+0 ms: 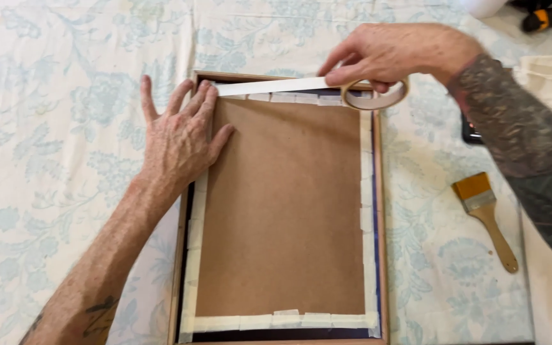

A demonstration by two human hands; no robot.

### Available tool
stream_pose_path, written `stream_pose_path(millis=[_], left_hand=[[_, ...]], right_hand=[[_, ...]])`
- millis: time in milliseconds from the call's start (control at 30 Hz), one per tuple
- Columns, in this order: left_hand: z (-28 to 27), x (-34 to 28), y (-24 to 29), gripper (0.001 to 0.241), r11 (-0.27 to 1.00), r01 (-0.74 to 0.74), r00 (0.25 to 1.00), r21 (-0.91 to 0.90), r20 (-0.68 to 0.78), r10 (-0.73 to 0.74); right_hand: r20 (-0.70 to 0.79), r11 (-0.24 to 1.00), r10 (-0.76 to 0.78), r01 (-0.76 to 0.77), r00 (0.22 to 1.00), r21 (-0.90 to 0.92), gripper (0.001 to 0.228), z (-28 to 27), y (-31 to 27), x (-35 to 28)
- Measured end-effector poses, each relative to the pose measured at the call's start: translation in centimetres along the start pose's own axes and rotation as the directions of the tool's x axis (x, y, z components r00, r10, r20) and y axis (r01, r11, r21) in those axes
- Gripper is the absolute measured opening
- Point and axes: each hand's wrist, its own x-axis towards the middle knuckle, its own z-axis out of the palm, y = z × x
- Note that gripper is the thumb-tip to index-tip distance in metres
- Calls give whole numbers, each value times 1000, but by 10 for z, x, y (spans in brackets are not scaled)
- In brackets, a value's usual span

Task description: Applying masking tape to the back of a picture frame to secure the backing board and then showing the front of the frame.

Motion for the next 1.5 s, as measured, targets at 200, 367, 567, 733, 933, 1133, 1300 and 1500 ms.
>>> stream_pose_path(millis=[200,367,567,733,933,1133,1300,1500], left_hand=[[2,-1,-2,70,1000,-4,998,0,59,4],[1,-2,-1,69,1000,-16,999,-27,38,17],[3,-3,-2,69,1000,-8,999,-16,37,9],[-1,-2,0,67,999,-5,1000,-40,22,6],[-3,0,0,69,999,18,999,-39,44,-16],[0,-2,0,68,1000,-9,1000,-21,10,10],[2,-2,0,69,1000,-4,999,-25,41,5],[-2,-2,2,68,999,-19,1000,-27,12,20]], right_hand=[[-64,991,118,-113,991,69,34,0,69,-27],[-106,947,150,-112,983,302,31,20,96,-14],[-253,969,214,-172,943,180,46,25,94,-7],[-295,983,172,-144,940,115,56,26,98,6],[-329,999,45,-37,943,31,55,23,95,11],[-246,995,93,-84,965,45,34,27,86,11],[-277,986,29,18,960,168,19,28,95,16],[-261,983,81,-34,962,178,30,29,102,20]])
